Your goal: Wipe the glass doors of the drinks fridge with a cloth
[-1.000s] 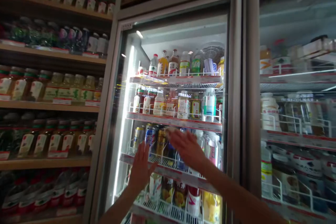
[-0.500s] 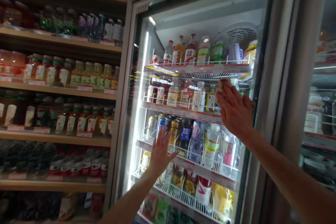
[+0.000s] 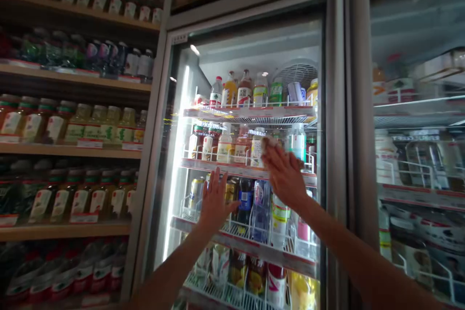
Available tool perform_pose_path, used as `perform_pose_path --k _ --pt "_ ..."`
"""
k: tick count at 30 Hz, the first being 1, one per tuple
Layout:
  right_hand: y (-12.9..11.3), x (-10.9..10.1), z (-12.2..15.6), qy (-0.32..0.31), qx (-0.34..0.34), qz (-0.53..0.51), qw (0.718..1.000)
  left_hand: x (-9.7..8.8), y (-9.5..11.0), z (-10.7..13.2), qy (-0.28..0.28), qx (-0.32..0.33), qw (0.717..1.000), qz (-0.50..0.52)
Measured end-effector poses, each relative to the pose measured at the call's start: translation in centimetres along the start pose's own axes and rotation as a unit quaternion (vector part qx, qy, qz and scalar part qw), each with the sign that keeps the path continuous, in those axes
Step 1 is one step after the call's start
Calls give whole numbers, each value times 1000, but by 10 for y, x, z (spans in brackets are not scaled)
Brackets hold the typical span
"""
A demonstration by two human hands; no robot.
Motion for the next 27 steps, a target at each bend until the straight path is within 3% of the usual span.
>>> perform_pose_path --k 2,4,7,9,11,13,14,16,19,21,24,25,27 --pt "-8 3 3 -58 -105 -26 992 1 -1 -7 -20 12 1000 -5" --pt "0 0 0 -65 -128 -22 989 4 -3 -8 -29 18 999 -12" --pt "29 -8 -18 3 9 17 1000 6 -6 -6 -29 19 999 -20" --pt "32 -8 -25 12 48 17 999 6 -7 -6 -27 18 999 -21" --pt "17 -3 -23 -41 -24 -11 999 5 -6 -6 -27 20 999 -20" --pt "-1 2 -17 -107 -144 -46 983 2 -5 -7 -31 18 999 -22" --pt "-5 3 -16 -123 -173 -53 976 0 -4 -8 -36 17 999 -24" --pt "1 1 -21 -91 -126 -43 987 -3 -4 -9 -48 17 998 -28" --pt "22 -4 -34 6 51 -15 999 -6 -5 -10 -62 23 997 -32" --pt "22 -1 -36 -6 32 -28 999 -9 -7 -11 -69 24 997 -32" --pt "8 3 -29 -105 -128 -81 983 -17 -9 -12 -96 31 995 -14" --pt "6 2 -27 -114 -136 -92 980 -20 -10 -12 -108 37 993 -5" --pt "13 -3 -31 -70 -39 -85 993 -24 -14 -15 -128 51 990 13"
Point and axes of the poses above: each hand's wrist, its own z-axis away from the middle knuckle, its own x-axis out of the palm, y = z × x, the point moved 2 cm from there along -z, towards the middle knuckle, and after that the axes turned 9 degrees about -z, right-handed, at the moved point
